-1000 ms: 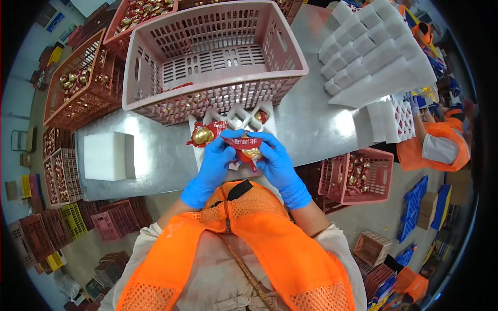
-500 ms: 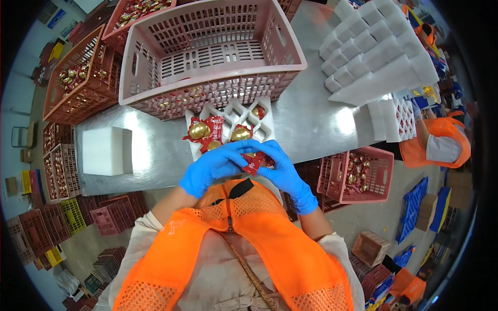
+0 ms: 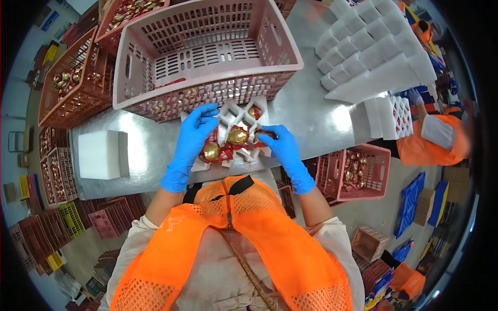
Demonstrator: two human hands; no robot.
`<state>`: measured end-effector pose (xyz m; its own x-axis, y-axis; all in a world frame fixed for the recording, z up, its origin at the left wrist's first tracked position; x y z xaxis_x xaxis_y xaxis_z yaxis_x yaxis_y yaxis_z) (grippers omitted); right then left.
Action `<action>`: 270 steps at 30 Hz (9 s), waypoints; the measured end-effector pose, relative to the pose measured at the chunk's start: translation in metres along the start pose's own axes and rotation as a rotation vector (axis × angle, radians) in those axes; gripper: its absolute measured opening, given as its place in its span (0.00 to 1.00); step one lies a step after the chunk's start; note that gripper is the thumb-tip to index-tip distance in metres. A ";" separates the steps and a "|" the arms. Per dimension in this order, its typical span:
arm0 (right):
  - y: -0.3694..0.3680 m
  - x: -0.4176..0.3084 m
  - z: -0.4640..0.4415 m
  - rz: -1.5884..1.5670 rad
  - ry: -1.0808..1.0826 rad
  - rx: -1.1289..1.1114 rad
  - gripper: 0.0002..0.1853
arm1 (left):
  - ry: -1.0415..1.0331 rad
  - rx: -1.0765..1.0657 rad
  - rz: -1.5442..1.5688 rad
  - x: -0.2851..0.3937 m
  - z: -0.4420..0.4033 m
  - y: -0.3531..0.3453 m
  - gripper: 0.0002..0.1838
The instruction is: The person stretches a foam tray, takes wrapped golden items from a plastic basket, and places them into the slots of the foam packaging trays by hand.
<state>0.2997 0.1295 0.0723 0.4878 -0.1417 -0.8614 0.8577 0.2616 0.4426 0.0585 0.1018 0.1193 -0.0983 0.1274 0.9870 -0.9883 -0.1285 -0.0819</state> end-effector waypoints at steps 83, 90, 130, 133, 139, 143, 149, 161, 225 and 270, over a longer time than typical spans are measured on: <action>-0.069 -0.065 -0.062 0.857 0.319 -0.242 0.23 | 0.020 0.092 -0.162 -0.035 0.031 0.073 0.17; -0.064 -0.043 -0.040 0.571 0.492 -0.277 0.11 | -0.174 0.253 -0.394 -0.027 0.038 0.079 0.17; -0.049 -0.084 0.093 -0.023 0.450 -0.039 0.34 | 0.233 0.013 0.237 -0.046 0.066 -0.030 0.18; -0.052 -0.070 0.074 -0.153 0.320 -0.004 0.29 | 0.295 0.028 0.251 -0.040 0.056 -0.033 0.20; -0.038 -0.076 -0.017 -0.165 0.385 -0.001 0.19 | -0.210 0.270 -0.291 -0.007 0.032 0.037 0.25; -0.072 -0.074 -0.050 0.360 0.448 -0.102 0.13 | -0.289 0.301 -0.694 -0.016 0.036 0.076 0.22; -0.101 -0.055 -0.086 0.564 0.397 -0.138 0.07 | -0.227 0.170 -0.655 -0.030 0.044 0.068 0.21; -0.123 -0.047 -0.054 0.712 0.699 -0.092 0.06 | -0.096 0.178 -0.469 -0.047 0.044 0.063 0.31; -0.095 -0.050 -0.015 -0.250 0.073 -0.135 0.27 | -0.037 -0.041 0.409 -0.036 0.061 0.017 0.39; -0.056 -0.295 -0.099 0.569 0.868 -0.433 0.13 | 0.373 -0.733 -1.593 -0.043 -0.181 0.154 0.42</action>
<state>0.0915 0.2511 0.2764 0.3667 0.7728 -0.5180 0.3352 0.4096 0.8485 -0.1106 0.2547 0.0394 0.9888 -0.1137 0.0963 0.0180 0.7327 0.6803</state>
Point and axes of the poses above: each hand's wrist, its own z-axis away from the middle knuckle, its own y-axis out of the back of the hand, x = y × z, the point moved 6 cm from there along -z, towards the middle knuckle, and after that the axes turned 4 degrees about -y, right-handed, at the moved point
